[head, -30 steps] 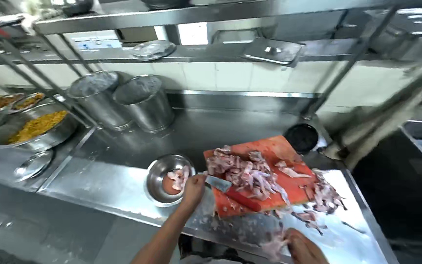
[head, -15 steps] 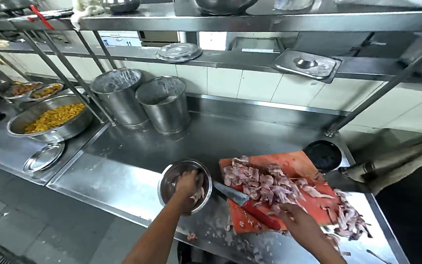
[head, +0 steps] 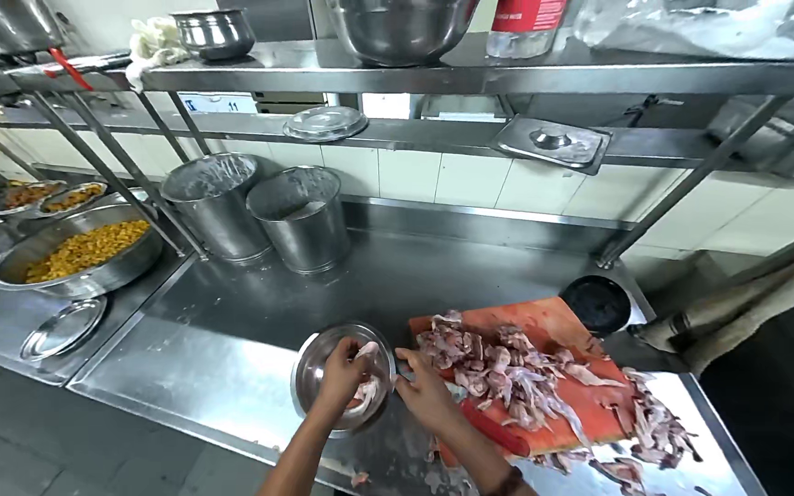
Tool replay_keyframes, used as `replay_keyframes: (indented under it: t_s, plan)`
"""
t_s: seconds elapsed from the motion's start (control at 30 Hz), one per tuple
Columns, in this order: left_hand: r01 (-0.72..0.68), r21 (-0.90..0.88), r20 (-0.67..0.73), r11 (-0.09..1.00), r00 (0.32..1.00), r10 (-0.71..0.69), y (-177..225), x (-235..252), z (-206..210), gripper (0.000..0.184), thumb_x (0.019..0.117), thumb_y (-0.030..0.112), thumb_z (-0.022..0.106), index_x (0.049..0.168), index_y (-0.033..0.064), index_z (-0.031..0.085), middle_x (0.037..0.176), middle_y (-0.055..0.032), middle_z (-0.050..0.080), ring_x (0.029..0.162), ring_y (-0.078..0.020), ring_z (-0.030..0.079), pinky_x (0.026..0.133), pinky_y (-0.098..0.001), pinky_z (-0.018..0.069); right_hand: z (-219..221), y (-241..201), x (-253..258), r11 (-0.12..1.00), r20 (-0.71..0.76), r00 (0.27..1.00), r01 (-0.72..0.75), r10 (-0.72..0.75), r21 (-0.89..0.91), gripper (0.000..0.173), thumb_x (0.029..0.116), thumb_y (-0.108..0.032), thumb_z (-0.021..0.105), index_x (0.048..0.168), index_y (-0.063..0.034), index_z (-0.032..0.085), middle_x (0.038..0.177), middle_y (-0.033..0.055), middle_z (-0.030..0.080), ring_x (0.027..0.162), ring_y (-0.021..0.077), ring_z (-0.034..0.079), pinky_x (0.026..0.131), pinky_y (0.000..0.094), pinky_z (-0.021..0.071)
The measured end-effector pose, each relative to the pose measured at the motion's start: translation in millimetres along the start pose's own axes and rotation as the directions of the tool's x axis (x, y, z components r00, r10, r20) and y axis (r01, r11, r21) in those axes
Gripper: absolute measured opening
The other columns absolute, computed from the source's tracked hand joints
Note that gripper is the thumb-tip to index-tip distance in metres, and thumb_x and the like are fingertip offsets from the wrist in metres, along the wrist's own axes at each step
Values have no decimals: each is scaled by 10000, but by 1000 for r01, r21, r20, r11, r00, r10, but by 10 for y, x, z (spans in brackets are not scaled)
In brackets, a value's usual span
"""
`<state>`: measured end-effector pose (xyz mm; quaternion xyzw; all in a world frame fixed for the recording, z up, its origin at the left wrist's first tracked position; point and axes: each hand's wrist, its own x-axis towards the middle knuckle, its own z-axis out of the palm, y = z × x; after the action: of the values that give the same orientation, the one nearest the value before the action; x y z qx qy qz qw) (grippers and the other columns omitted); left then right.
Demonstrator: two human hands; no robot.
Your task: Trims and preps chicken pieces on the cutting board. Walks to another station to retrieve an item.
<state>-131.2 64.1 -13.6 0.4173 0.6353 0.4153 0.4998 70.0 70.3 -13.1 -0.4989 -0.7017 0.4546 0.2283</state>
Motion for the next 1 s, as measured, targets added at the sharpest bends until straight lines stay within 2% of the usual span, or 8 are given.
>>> replay_keyframes:
  t_s: [0.1,0.2,0.37,0.5,0.6,0.77,0.87,1.0]
  plan:
    - [38,-160,58,986,998,-29,83,-148,34,318,969,208,704,1190,5,600,980,-147,705,779,-241,710,696,-397,623,254,-46,211,982,15,999,49,-52,184,525,1040,-213,531,1527,-38,439,1474,157,552,1334,217,568,1130,401,474]
    - [-31,-82,49,996,998,35,-18,-188,70,319,981,217,677,1231,28,614,975,-128,709,740,-210,689,654,-368,594,353,-133,267,950,7,1000,-5,3,313,394,1047,-149,466,1418,-23,507,1238,151,664,1056,209,694,907,421,596]
    - [-385,522,-10,761,889,458,-56,-256,247,359,998,157,576,1312,-15,607,1162,-171,700,1068,-295,692,985,-483,555,361,-235,190,978,51,977,-206,206,2,428,1078,-240,416,1439,-17,472,1328,208,623,1232,304,625,1059,518,494]
    - [-545,691,211,476,781,588,-132,-130,163,352,1020,371,565,992,69,744,921,-102,750,865,-276,750,771,-484,620,136,-366,109,881,300,837,-383,458,-278,432,1047,-384,447,1167,-16,638,974,202,658,840,336,648,760,575,509]
    - [-581,740,403,339,786,469,-4,-117,132,472,1048,466,485,940,81,735,918,-115,751,889,-306,751,784,-498,610,211,-504,50,797,238,799,-423,553,-431,396,1011,-323,532,1129,22,686,1162,259,675,1068,426,656,891,670,490]
    - [-587,725,389,361,781,489,106,13,94,540,1028,531,467,845,90,719,819,-98,730,785,-293,744,679,-503,604,536,-506,-83,812,-159,879,-476,449,-339,454,1015,-436,447,1197,-93,683,1150,168,717,1097,362,687,901,627,529]
    - [-498,663,438,559,864,249,278,124,7,619,1020,610,422,834,89,701,802,-88,702,823,-270,711,770,-515,571,419,-586,-148,866,-73,913,-405,402,-293,506,1032,-477,374,1003,-94,704,969,151,709,980,341,691,831,622,519]
    - [-288,271,626,919,778,59,603,287,-24,506,1008,499,569,724,86,640,614,-6,568,552,-135,563,576,-361,507,79,-918,-267,945,83,941,-326,328,-39,439,1024,-415,448,832,-64,628,750,81,582,702,232,586,662,494,473]
